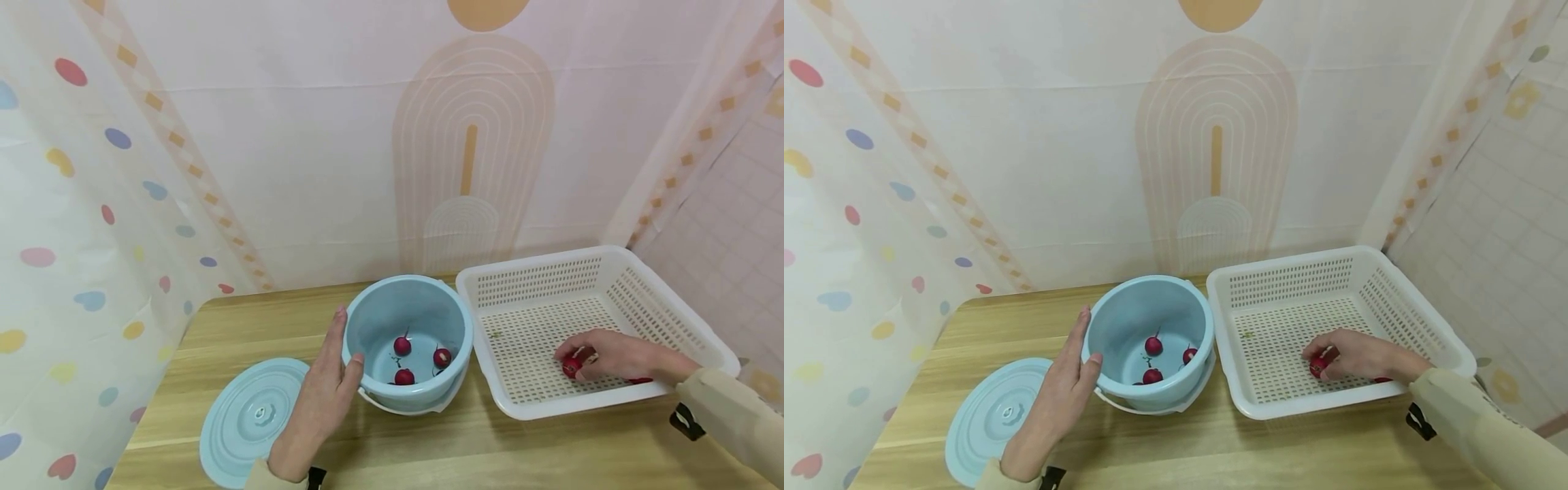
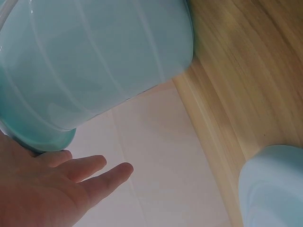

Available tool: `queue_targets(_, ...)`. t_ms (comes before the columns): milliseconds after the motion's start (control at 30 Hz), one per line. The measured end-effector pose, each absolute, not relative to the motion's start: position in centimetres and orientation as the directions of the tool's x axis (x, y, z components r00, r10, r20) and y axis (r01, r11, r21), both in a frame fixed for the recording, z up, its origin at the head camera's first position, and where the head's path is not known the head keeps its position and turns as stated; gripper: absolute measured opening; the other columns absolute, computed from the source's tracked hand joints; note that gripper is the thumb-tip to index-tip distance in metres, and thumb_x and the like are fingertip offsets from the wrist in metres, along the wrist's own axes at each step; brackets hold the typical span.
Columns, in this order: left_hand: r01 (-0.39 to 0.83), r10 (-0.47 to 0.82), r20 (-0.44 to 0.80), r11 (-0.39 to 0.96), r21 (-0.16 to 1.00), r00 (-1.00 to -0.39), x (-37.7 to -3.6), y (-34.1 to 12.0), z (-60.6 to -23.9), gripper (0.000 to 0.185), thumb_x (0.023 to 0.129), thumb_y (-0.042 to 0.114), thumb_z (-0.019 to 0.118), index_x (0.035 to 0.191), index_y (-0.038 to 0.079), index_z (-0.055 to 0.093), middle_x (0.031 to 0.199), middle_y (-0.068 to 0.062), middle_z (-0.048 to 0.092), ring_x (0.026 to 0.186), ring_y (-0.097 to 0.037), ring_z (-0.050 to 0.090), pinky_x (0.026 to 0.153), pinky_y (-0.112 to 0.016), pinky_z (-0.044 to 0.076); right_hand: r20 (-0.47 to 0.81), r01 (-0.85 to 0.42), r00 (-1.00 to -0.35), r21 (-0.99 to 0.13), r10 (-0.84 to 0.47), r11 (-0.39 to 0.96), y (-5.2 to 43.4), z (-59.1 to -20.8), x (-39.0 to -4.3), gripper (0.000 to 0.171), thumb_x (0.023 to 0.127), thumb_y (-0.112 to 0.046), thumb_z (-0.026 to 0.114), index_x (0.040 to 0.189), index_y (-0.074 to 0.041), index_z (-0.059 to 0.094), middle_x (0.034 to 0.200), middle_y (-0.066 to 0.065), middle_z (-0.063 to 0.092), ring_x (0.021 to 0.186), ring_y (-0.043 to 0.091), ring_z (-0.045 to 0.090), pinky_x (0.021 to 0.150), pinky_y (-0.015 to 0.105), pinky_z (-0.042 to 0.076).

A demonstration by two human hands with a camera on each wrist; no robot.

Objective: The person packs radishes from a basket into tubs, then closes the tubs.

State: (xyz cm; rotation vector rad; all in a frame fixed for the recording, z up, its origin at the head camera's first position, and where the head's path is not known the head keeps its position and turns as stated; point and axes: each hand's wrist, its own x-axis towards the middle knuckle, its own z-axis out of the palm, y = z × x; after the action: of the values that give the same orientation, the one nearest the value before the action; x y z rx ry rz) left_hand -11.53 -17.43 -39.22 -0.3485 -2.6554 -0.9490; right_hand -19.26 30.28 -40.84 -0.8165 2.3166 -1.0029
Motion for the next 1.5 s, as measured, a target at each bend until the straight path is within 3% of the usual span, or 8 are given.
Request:
queue_targets(433,0.320,0.123,0.353,0.749,0.580,-0.928,-11.4,-17.5,-39.2,0.070,0.108,0.025,0.048,0.167,0.008,0.016,0.172,-0.011,0.020,0.154,-0.034,0.027,0.118,-0.058,0.030,-0.121,-0.426,-0.728,-0.691,-0.674,0.584,30.4,-40.4,-19.2,0.029,0.092,-0.003,0.073,0.121,0.000,0.071,0.114,0.006,0.072,0.100,0.012,0.068,0.082,0.025,0.056)
queue_targets(733,0.313,0.119,0.345,0.747,0.587,-0.931,-11.4,-17.3,-39.1,0.070,0.107,0.024,0.049,0.166,0.007,0.016,0.172,-0.011,0.019,0.154,-0.034,0.027,0.118,-0.058,0.030,0.102,-0.580,-0.735,-0.606,-0.670,0.544,31.3,-39.1,-18.7,0.028,0.093,-0.004,0.073,0.121,-0.003,0.070,0.111,0.000,0.072,0.098,0.000,0.062,0.078,0.025,0.055)
queue_targets(1067,0.301,0.110,0.341,0.758,0.579,-0.934,-11.4,-17.3,-39.0,0.070,0.108,0.028,0.048,0.166,0.008,0.017,0.172,-0.009,0.020,0.153,-0.035,0.029,0.117,-0.058,0.031,0.263,-0.622,-0.743,-0.613,-0.616,0.487,30.8,-38.3,-17.5,0.032,0.093,0.002,0.072,0.124,-0.002,0.068,0.114,0.001,0.071,0.100,0.001,0.064,0.081,0.021,0.056)
queue_targets(1233,0.297,0.109,0.339,0.766,0.571,-0.934,-11.4,-17.3,-39.0,0.069,0.108,0.031,0.048,0.166,0.009,0.018,0.172,-0.008,0.020,0.153,-0.034,0.031,0.116,-0.058,0.033,0.297,-0.588,-0.781,-0.648,-0.550,0.485,30.0,-37.9,-16.6,0.031,0.094,0.000,0.072,0.124,-0.007,0.070,0.114,-0.006,0.071,0.101,0.004,0.066,0.084,0.017,0.055)
queue_targets(1500,0.293,0.106,0.341,0.776,0.559,-0.934,-11.4,-17.4,-39.0,0.069,0.107,0.030,0.049,0.167,0.011,0.019,0.172,-0.007,0.020,0.154,-0.034,0.029,0.117,-0.057,0.032,0.332,-0.526,-0.838,-0.701,-0.433,0.481,28.8,-36.4,-15.0,0.033,0.096,-0.003,0.071,0.128,-0.011,0.070,0.117,-0.009,0.069,0.101,0.008,0.069,0.078,0.020,0.058)
